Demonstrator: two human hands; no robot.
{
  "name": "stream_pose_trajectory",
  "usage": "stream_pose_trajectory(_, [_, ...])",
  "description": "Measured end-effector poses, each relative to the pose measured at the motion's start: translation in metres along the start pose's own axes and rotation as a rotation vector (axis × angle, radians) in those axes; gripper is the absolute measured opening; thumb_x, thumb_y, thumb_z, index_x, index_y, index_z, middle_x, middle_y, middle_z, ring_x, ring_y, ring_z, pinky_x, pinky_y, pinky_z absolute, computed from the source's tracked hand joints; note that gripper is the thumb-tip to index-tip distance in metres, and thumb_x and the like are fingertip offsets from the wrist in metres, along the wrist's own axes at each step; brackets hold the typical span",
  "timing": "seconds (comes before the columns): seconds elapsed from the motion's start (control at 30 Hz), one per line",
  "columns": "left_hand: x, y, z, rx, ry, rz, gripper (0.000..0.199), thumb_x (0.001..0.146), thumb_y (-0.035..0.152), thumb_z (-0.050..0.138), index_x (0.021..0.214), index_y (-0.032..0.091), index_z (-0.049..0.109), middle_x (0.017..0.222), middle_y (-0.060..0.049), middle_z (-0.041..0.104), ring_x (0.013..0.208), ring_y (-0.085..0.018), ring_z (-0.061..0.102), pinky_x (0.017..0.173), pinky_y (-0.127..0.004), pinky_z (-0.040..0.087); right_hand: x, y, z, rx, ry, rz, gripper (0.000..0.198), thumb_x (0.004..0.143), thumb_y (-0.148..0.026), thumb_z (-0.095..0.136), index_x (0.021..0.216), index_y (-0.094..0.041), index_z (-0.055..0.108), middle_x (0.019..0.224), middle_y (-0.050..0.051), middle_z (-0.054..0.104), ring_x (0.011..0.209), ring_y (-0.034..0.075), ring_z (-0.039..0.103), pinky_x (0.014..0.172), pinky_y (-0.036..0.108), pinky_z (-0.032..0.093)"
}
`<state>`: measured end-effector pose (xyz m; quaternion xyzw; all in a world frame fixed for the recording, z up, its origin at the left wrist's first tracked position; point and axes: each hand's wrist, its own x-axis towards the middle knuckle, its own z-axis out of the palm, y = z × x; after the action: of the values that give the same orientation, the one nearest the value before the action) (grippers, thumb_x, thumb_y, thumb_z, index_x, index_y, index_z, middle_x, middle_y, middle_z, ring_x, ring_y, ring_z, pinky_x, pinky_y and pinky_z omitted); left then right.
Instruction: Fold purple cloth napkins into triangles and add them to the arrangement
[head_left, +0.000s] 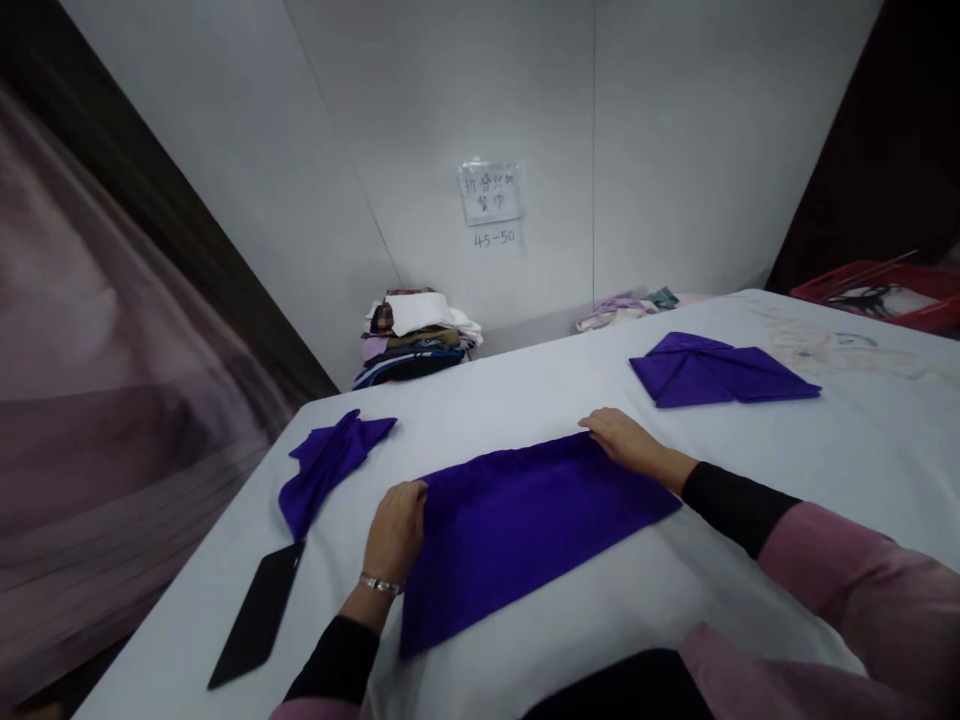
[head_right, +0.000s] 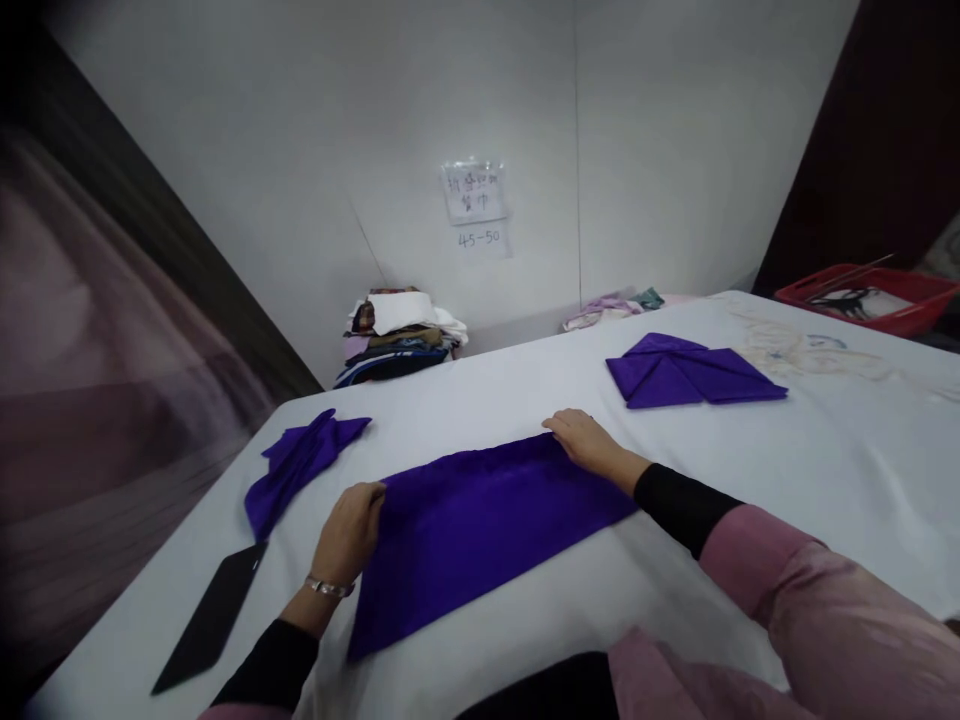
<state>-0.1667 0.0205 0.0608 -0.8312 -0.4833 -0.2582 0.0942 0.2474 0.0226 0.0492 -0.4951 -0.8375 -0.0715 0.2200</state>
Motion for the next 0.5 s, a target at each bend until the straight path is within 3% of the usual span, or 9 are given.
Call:
stream_pose_trajectory(0.07, [-0.011, 0.013, -0.014, -0.087, 0.024, 0.003, 0.024, 0.09, 0.022, 0.036, 0.104, 0.017, 0.054, 0.086, -0.006, 0.063, 0.081, -0.019, 0.06, 0.074, -0.032, 0.05, -0.011, -0.002, -0.008, 0.026, 0.014, -0.01, 0.03, 0.088, -0.012, 0.037, 0.107, -0.015, 0.06, 0.095, 0.013, 0.062, 0.089, 0.022, 0.056, 0.08, 0.038, 0.044])
stream_pose_trajectory(0.17, [-0.02, 0.039, -0.043, -0.154, 0.014, 0.0, 0.028, 0.091, 0.022, 0.036, 0.116, 0.02, 0.049, 0.087, -0.003, 0.062, 0.08, -0.016, 0.061, 0.072, -0.029, 0.052, -0.021, -0.015, -0.017, 0.119, 0.04, -0.06, 0.035, 0.087, -0.017, 0.044, 0.12, -0.017, 0.055, 0.118, 0.016, 0.056, 0.113, 0.027, 0.049, 0.093, 0.047, 0.039])
stream_pose_trajectory(0.3, [-0.023, 0.073, -0.082, -0.179, 0.094, 0.088, 0.033, 0.091, 0.019, 0.042, 0.124, 0.023, 0.044, 0.093, -0.003, 0.062, 0.083, -0.015, 0.062, 0.071, -0.027, 0.053, -0.023, -0.062, -0.026, 0.37, -0.072, -0.283, 0.054, 0.088, -0.03, 0.049, 0.14, -0.02, 0.034, 0.138, 0.015, 0.043, 0.13, 0.026, 0.034, 0.103, 0.049, 0.031])
stream_pose_trajectory(0.4, [-0.026, 0.085, -0.099, -0.148, 0.158, 0.147, 0.037, 0.09, 0.018, 0.044, 0.126, 0.026, 0.045, 0.094, -0.003, 0.063, 0.082, -0.015, 0.063, 0.07, -0.026, 0.054, -0.019, -0.094, -0.026, 0.436, -0.106, -0.403, 0.047, 0.089, -0.024, 0.046, 0.136, -0.018, 0.039, 0.128, 0.014, 0.053, 0.123, 0.022, 0.042, 0.102, 0.047, 0.032])
stream_pose_trajectory(0.5, [-0.028, 0.082, -0.104, -0.118, 0.195, 0.185, 0.039, 0.09, 0.02, 0.045, 0.128, 0.027, 0.046, 0.093, -0.003, 0.063, 0.079, -0.015, 0.064, 0.068, -0.024, 0.055, -0.016, -0.099, -0.022, 0.402, -0.021, -0.348, 0.03, 0.09, -0.013, 0.039, 0.115, -0.017, 0.056, 0.104, 0.011, 0.064, 0.103, 0.019, 0.053, 0.09, 0.041, 0.042])
